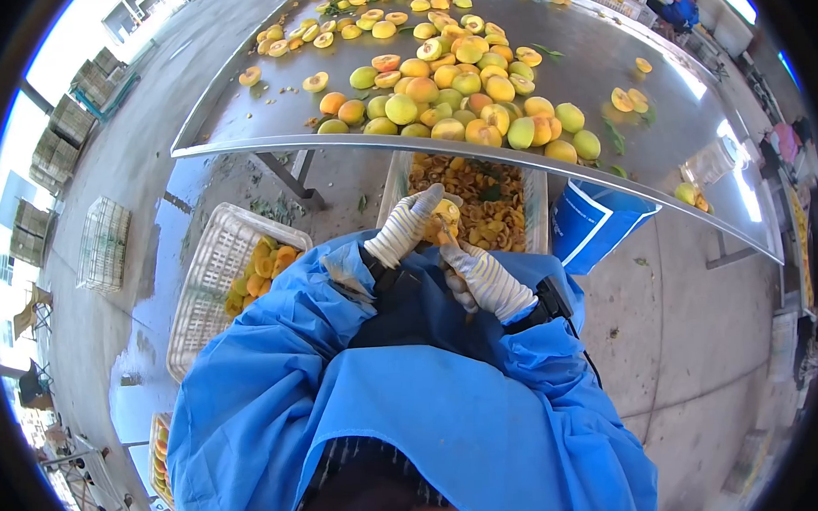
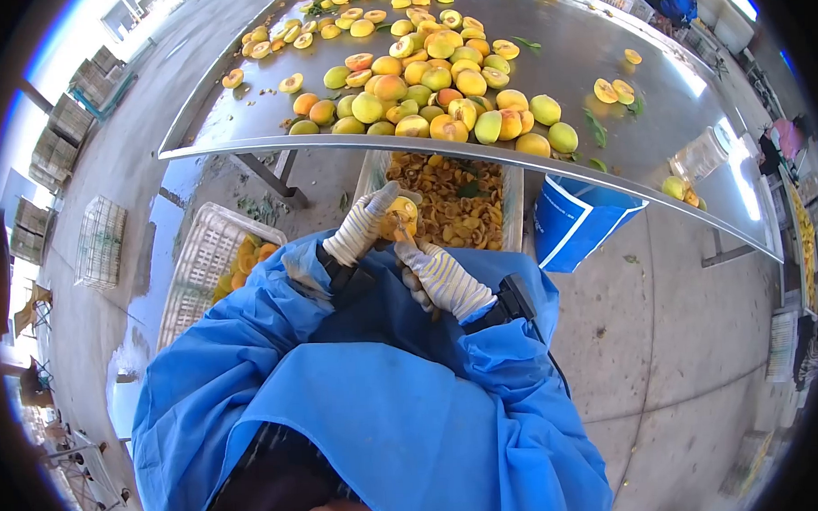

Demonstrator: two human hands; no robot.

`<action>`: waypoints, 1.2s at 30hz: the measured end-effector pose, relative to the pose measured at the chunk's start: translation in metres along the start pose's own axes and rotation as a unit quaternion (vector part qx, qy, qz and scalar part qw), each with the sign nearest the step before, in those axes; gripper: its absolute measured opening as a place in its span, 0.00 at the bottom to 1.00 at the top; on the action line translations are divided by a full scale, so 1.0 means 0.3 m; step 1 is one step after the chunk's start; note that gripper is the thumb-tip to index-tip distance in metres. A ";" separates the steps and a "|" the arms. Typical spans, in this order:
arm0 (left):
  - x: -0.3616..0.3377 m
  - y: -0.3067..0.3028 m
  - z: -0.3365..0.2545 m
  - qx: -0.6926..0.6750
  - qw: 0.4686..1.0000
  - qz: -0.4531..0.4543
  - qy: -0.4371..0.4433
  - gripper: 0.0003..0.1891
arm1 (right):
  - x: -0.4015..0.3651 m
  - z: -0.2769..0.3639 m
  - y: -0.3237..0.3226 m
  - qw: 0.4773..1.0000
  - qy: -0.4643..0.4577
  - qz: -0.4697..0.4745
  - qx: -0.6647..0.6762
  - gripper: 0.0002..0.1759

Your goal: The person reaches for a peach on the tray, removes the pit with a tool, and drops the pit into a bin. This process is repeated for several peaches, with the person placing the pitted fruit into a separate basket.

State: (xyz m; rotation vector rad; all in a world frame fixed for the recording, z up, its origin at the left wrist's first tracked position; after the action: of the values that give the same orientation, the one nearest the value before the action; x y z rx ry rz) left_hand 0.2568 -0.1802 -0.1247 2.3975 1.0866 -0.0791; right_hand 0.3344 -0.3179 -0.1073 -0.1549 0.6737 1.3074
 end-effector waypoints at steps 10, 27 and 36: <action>-0.030 0.030 -0.032 0.049 0.992 0.045 0.107 0.28 | -0.011 0.003 -0.008 0.998 0.012 0.005 0.059 0.23; -0.022 0.039 -0.038 0.075 0.989 0.096 0.086 0.30 | -0.020 -0.005 0.015 0.949 0.080 0.161 0.258 0.21; -0.036 0.042 -0.071 0.089 0.982 0.114 0.121 0.31 | -0.009 -0.005 0.017 0.942 0.087 0.187 0.263 0.22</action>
State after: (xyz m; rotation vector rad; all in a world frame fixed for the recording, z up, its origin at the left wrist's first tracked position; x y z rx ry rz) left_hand 0.2554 -0.1846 -0.0982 2.7332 0.9314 0.2085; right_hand 0.3289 -0.3193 -0.1057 0.3124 1.2253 1.4346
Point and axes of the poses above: each hand's wrist, its own x-axis towards the middle knuckle, its own y-axis out of the palm, z = x × y, the point moved 4 cm from there along x, towards the middle knuckle, and after that the axes turned 13 degrees about -z, right-handed, at the moved point
